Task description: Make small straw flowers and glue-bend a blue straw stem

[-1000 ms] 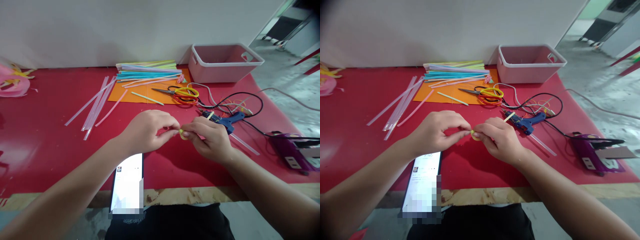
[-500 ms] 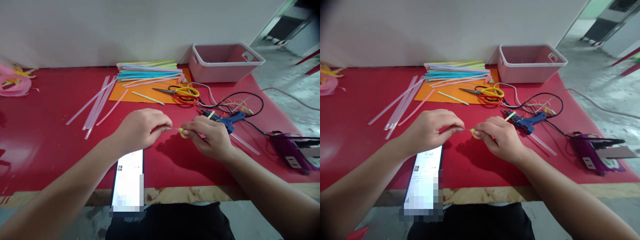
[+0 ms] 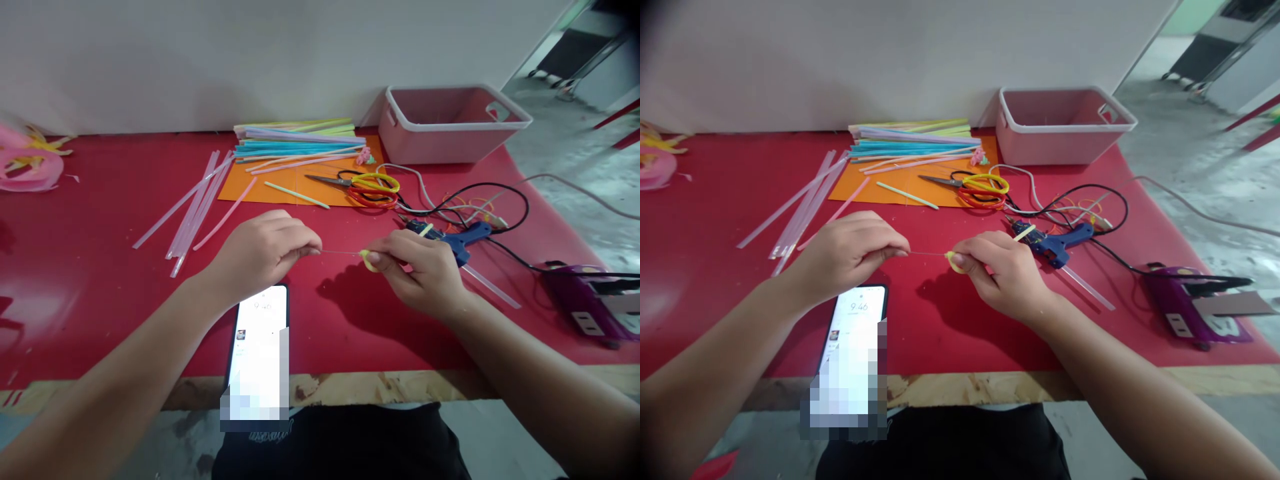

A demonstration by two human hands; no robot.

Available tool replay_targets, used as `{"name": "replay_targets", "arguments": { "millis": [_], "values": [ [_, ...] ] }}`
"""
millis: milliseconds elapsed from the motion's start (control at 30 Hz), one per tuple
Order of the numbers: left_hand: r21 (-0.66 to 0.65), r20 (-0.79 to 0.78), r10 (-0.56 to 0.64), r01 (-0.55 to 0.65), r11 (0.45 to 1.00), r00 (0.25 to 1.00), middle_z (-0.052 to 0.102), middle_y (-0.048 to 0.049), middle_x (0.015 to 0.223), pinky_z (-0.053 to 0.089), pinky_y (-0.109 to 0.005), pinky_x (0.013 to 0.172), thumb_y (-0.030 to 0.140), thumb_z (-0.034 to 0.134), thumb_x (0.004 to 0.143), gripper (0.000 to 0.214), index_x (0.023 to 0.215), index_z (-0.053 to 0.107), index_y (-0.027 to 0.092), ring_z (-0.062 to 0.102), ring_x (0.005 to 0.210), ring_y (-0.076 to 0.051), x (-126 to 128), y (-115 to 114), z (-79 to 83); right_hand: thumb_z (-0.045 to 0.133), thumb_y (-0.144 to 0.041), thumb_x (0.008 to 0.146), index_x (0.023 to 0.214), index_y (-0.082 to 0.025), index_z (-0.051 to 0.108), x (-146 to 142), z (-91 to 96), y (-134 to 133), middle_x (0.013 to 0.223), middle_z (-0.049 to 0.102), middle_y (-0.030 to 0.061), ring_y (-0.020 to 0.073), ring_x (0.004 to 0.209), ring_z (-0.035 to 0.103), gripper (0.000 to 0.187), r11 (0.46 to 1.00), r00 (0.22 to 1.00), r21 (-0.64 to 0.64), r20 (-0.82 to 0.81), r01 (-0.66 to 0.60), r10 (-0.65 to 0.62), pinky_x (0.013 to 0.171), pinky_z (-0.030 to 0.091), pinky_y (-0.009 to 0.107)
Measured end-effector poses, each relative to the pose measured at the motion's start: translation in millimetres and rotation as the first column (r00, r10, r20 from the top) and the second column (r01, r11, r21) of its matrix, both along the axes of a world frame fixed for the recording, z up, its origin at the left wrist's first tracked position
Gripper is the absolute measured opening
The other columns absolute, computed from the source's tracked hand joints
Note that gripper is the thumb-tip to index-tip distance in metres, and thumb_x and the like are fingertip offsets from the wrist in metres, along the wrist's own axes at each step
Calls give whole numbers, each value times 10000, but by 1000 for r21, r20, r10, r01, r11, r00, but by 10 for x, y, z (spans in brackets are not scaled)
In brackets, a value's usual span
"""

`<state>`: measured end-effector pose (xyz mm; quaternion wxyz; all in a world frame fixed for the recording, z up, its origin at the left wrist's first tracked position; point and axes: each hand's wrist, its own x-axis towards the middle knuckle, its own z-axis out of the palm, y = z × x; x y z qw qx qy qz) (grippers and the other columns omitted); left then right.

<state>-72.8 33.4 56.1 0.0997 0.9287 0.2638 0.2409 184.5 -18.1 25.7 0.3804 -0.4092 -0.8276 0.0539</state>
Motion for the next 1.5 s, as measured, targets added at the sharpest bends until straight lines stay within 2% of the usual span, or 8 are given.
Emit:
{"name": "replay_targets", "arguments": {
  "millis": [233, 533, 633, 700, 833, 967, 1100, 1500],
  "values": [
    [2, -19, 88, -88, 996, 996, 755, -53, 883, 474, -302, 760, 325, 528, 985, 209, 939, 683, 192, 645, 815, -182, -107, 12, -64, 575, -203, 948, 836, -211, 642, 31, 4, 25, 677, 692, 5, 122, 573, 614, 131, 993, 992, -9, -20, 122, -122, 525, 441, 247],
    [-18, -54, 26, -26, 999, 998, 684, -44, 783, 468, -319, 747, 445, 481, 992, 330, 803, 604, 204, 588, 757, -187, -220, 34, -92, 579, -184, 943, 839, -207, 635, 17, -2, 17, 717, 704, 18, 135, 646, 645, 120, 1000, 999, 9, -26, 20, -19, 598, 477, 247],
    [37, -100, 228, -226, 973, 968, 670, -52, 765, 458, -337, 712, 504, 450, 987, 384, 798, 593, 202, 596, 749, -209, -223, -29, -73, 578, -200, 947, 842, -215, 634, 27, -2, 18, 721, 707, 18, 139, 642, 645, 120, 998, 998, 16, -18, 54, -54, 604, 482, 256],
    [60, -146, 433, -429, 901, 889, 677, -84, 821, 467, -362, 710, 568, 424, 972, 436, 862, 605, 187, 620, 794, -244, -217, -122, -43, 574, -207, 951, 840, -217, 635, 37, 6, 20, 709, 705, 14, 135, 620, 637, 126, 994, 994, 12, -12, 113, -113, 577, 466, 254],
    [61, -396, 569, -597, 800, 721, 616, -248, 1258, 501, -507, 868, 691, 412, 909, 736, 1313, 505, 83, 595, 1128, -403, -182, -425, 2, 566, -211, 955, 833, -214, 635, 47, 25, 22, 680, 693, 4, 128, 595, 626, 140, 982, 982, 20, -25, 190, -190, 553, 444, 249],
    [-24, -616, 502, -651, 759, 607, 426, -240, 1536, 538, -550, 871, 686, 448, 881, 883, 1533, 295, 111, 474, 1311, -457, -109, -782, -30, 559, -225, 956, 830, -217, 633, 40, 22, 15, 684, 694, 6, 134, 600, 626, 147, 983, 983, 23, -12, 183, -183, 549, 442, 253],
    [-79, -708, 397, -624, 777, 584, 284, -155, 1643, 586, -490, 760, 511, 438, 911, 750, 1575, 248, 220, 350, 1413, -453, -34, -996, -56, 555, -233, 959, 832, -219, 632, 36, 15, 12, 690, 698, 9, 135, 604, 626, 148, 983, 984, 26, -2, 179, -179, 549, 441, 256],
    [-92, -753, 318, -571, 815, 576, 373, -230, 1564, 574, -499, 710, 308, 383, 879, 585, 1435, 428, 132, 433, 1304, -441, 107, -888, -18, 558, -236, 958, 836, -224, 626, 28, 6, 16, 683, 693, 8, 137, 599, 620, 140, 986, 987, 46, 10, 158, -159, 551, 441, 262]
  ]
}}
